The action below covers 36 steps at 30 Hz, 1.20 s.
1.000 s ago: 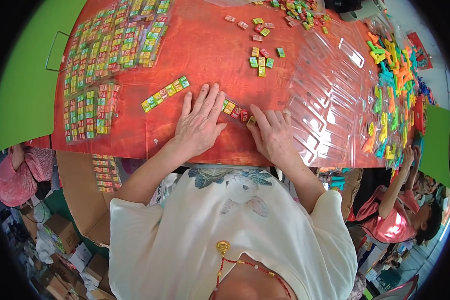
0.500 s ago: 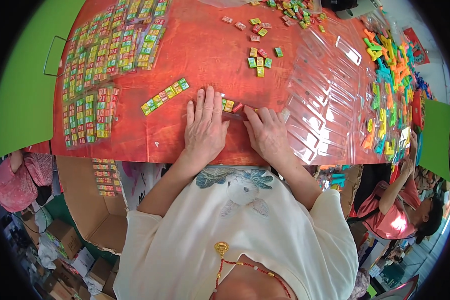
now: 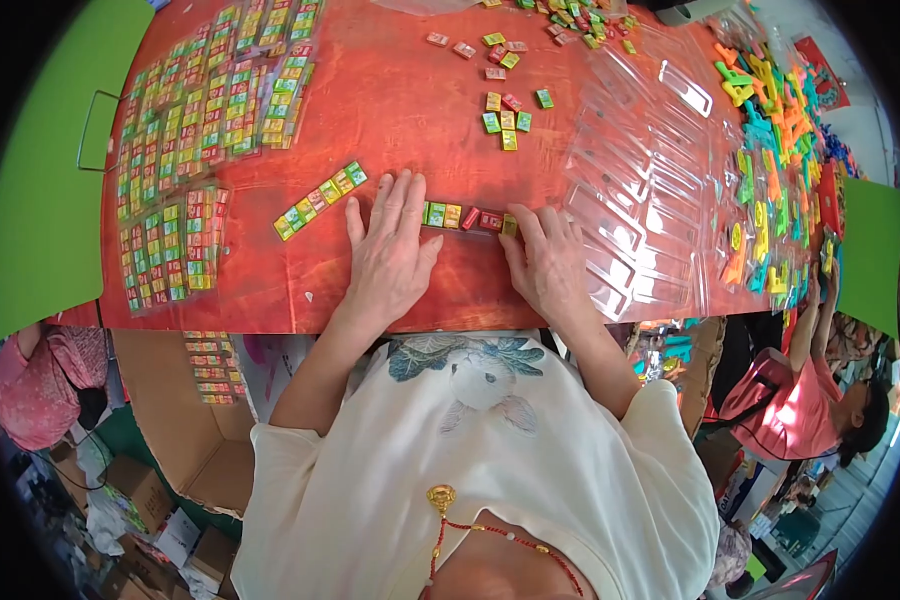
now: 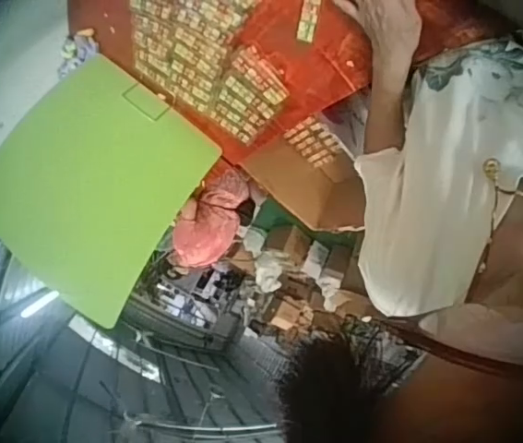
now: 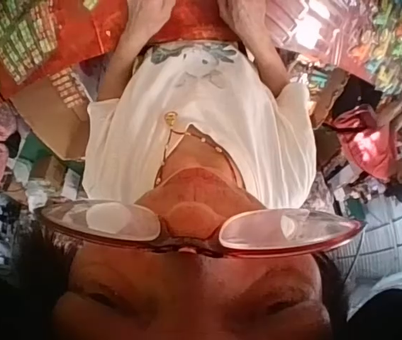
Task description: Arranging and sorting small plastic toy blocks on a factory workbench.
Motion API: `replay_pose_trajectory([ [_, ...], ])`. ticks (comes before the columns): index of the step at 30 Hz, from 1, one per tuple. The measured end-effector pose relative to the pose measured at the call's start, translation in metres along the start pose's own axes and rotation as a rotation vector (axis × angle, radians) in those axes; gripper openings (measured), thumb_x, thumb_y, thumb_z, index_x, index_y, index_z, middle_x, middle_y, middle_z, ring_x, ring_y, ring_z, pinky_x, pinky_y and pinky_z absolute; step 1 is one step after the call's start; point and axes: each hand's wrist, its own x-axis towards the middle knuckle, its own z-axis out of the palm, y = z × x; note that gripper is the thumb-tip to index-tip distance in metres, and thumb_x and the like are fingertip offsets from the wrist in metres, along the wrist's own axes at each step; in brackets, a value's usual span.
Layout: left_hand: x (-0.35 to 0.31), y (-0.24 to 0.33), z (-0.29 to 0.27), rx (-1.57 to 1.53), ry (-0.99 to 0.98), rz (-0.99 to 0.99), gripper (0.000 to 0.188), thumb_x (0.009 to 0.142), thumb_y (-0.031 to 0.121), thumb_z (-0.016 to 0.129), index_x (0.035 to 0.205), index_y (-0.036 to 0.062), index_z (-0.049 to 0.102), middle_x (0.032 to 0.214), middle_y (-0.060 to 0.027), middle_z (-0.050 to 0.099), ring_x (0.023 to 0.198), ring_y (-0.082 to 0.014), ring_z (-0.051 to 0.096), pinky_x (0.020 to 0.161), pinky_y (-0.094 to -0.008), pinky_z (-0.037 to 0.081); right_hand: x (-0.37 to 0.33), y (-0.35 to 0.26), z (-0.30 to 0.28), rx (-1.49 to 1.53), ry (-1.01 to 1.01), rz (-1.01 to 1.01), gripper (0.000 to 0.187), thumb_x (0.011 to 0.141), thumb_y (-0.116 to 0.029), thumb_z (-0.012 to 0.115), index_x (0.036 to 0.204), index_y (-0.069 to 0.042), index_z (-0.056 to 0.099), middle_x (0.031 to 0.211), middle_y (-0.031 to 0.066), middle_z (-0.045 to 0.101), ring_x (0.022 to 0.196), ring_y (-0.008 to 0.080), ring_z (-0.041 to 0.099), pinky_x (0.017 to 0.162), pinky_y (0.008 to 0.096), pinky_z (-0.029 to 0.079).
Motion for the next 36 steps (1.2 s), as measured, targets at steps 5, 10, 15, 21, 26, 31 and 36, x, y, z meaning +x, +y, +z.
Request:
replay_pose_trajectory([
  [5,-0.012,-0.014,-0.019,-0.976,0.202,-0.057,0.05,0.099,0.007,0.049,0.146,-0.0057,0.04,0.147,-0.0211,0.047,0.139,-0.0306,0.043,0.115,-0.0435,0.031,0.006,-0.018,-0.007,0.144,-0.001,-0.111,0.035,0.083,-0.011,0.072,0.117,-0.007,0.062,0.096,0.0107,0.058,0.087,0.0297,0.058,0.076,0.0407,0.044],
  [10,-0.026,-0.021,-0.032,-1.17,0.365,-0.124,0.043,0.103,0.007,0.043,0.145,-0.0045,0.041,0.141,-0.0188,0.052,0.133,-0.0256,0.049,0.113,-0.0378,0.036,0.016,-0.051,0.007,0.147,-0.037,-0.349,0.042,0.08,-0.012,0.07,0.121,-0.005,0.063,0.096,0.0067,0.058,0.089,0.024,0.058,0.078,0.0377,0.043],
  [15,-0.033,-0.022,-0.029,-0.932,0.304,-0.138,0.035,0.101,0.006,0.046,0.134,-0.0046,0.052,0.135,-0.0165,0.057,0.125,-0.0248,0.054,0.107,-0.0371,0.04,0.026,-0.062,0.025,-0.027,-0.056,-0.458,0.035,0.082,-0.012,0.056,0.115,-0.004,0.063,0.09,0.0058,0.053,0.086,0.0204,0.056,0.078,0.0348,0.042],
  [21,-0.009,-0.012,-0.022,-0.473,0.23,0.169,0.029,0.089,0.001,0.058,0.118,0.0009,0.064,0.124,-0.019,0.06,0.118,-0.0364,0.056,0.101,-0.0431,0.044,0.001,-0.046,0.013,0.002,-0.123,-0.446,0.03,0.081,-0.013,0.059,0.108,-0.003,0.062,0.09,0.0061,0.053,0.085,0.0211,0.055,0.078,0.035,0.041],
  [26,0.018,0.012,0.001,-0.281,0.113,0.334,0.031,0.085,0.011,0.066,0.115,0.0048,0.063,0.125,-0.0169,0.057,0.119,-0.0364,0.054,0.1,-0.0487,0.039,-0.021,-0.033,0.006,0.031,-0.138,-0.349,0.026,0.078,-0.014,0.068,0.101,-0.004,0.061,0.089,0.0067,0.053,0.084,0.0223,0.056,0.077,0.0358,0.041],
  [31,0.031,0.028,0.018,-0.246,0.008,0.369,0.035,0.086,0.015,0.064,0.121,0.009,0.062,0.126,-0.0165,0.055,0.121,-0.0346,0.051,0.103,-0.0517,0.034,-0.033,-0.025,0.005,0.11,-0.093,-0.293,0.022,0.077,-0.014,0.073,0.092,-0.005,0.06,0.089,0.0072,0.053,0.083,0.0234,0.056,0.076,0.0373,0.04],
  [36,0.04,0.036,0.03,-0.157,0.013,0.426,0.037,0.086,0.015,0.064,0.123,0.0116,0.062,0.129,-0.0157,0.054,0.122,-0.0338,0.049,0.101,-0.0534,0.034,-0.042,-0.021,-0.006,0.163,-0.124,-0.258,0.021,0.078,-0.013,0.072,0.094,-0.005,0.061,0.088,0.0074,0.054,0.083,0.0236,0.056,0.077,0.0378,0.04],
])
